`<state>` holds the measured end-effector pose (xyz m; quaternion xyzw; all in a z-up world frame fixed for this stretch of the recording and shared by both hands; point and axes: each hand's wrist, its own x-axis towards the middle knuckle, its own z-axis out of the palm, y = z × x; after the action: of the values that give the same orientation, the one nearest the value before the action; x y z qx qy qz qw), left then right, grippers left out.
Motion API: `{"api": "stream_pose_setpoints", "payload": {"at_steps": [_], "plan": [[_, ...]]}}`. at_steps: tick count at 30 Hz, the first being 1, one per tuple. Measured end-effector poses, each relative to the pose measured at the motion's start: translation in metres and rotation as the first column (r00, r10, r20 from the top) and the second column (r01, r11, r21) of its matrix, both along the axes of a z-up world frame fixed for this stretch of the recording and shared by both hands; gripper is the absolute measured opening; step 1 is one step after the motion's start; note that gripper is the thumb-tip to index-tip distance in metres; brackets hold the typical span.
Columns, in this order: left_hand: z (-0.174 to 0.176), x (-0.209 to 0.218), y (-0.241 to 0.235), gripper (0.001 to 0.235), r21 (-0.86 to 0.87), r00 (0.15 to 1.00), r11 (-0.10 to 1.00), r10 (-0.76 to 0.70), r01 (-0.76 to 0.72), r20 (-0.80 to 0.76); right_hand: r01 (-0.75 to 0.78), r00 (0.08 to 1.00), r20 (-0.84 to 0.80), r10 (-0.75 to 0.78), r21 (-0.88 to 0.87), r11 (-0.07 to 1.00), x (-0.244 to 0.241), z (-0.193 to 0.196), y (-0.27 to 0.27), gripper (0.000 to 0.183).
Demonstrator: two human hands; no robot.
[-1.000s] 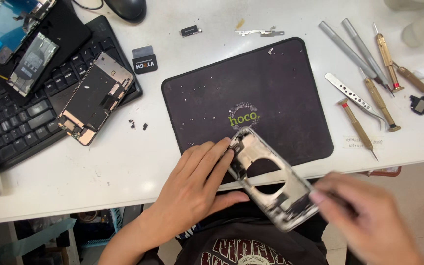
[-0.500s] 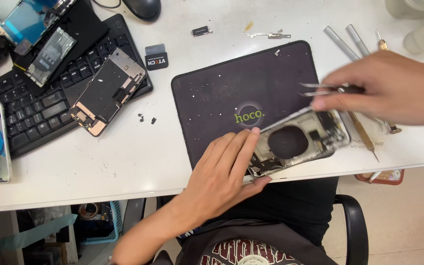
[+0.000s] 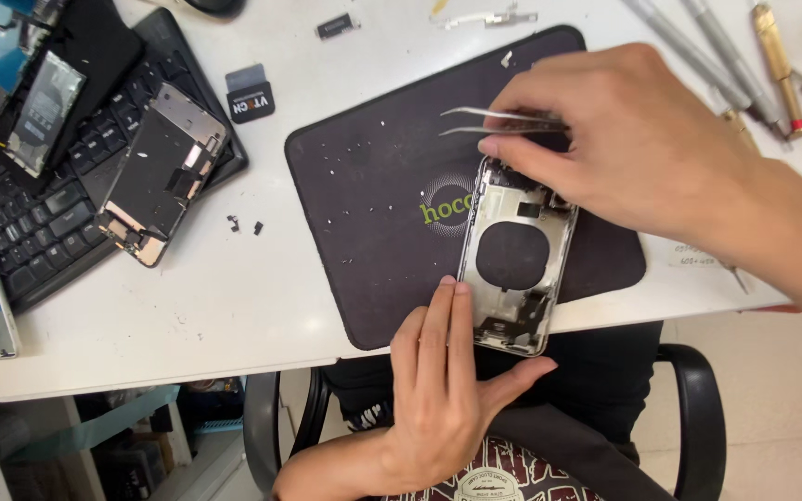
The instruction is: The person disassembles a smartphone using tweezers and a screwdriver, removes internal components, and places them on the work surface. The person then reassembles the phone by inserting components back into the chassis and securing them with screws.
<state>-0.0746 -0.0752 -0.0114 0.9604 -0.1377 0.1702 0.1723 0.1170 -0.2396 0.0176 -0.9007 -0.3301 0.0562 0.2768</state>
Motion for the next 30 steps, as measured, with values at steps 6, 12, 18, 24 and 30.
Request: {"api": "stream_pose_setpoints", "payload": {"at_steps": [6,12,18,24,30], "plan": [[0.017,0.015,0.047,0.054,-0.128,0.931,0.951,-0.302,0.281,-0.206,0.009,1.0,-0.005,-0.009,0.169,0.986,-0.045,0.013,-0.031,0.029],[0.018,0.043,0.061,0.043,-0.16,0.863,0.878,-0.475,0.452,-0.17,0.063,0.998,0.015,-0.066,0.164,0.985,-0.108,0.004,-0.046,0.04],[0.011,0.049,0.042,0.037,-0.038,0.889,0.89,-0.455,0.454,-0.056,0.002,0.991,0.135,-0.02,0.137,0.991,-0.135,-0.012,-0.062,0.036],[0.012,0.054,0.049,0.035,-0.109,0.862,0.864,-0.501,0.492,-0.083,-0.056,0.982,0.183,0.039,0.093,0.994,-0.153,-0.025,-0.059,0.037],[0.01,0.059,0.059,0.03,-0.108,0.819,0.816,-0.573,0.567,-0.035,-0.095,0.921,0.384,0.061,0.071,0.993,-0.159,-0.027,-0.044,0.02]]}}
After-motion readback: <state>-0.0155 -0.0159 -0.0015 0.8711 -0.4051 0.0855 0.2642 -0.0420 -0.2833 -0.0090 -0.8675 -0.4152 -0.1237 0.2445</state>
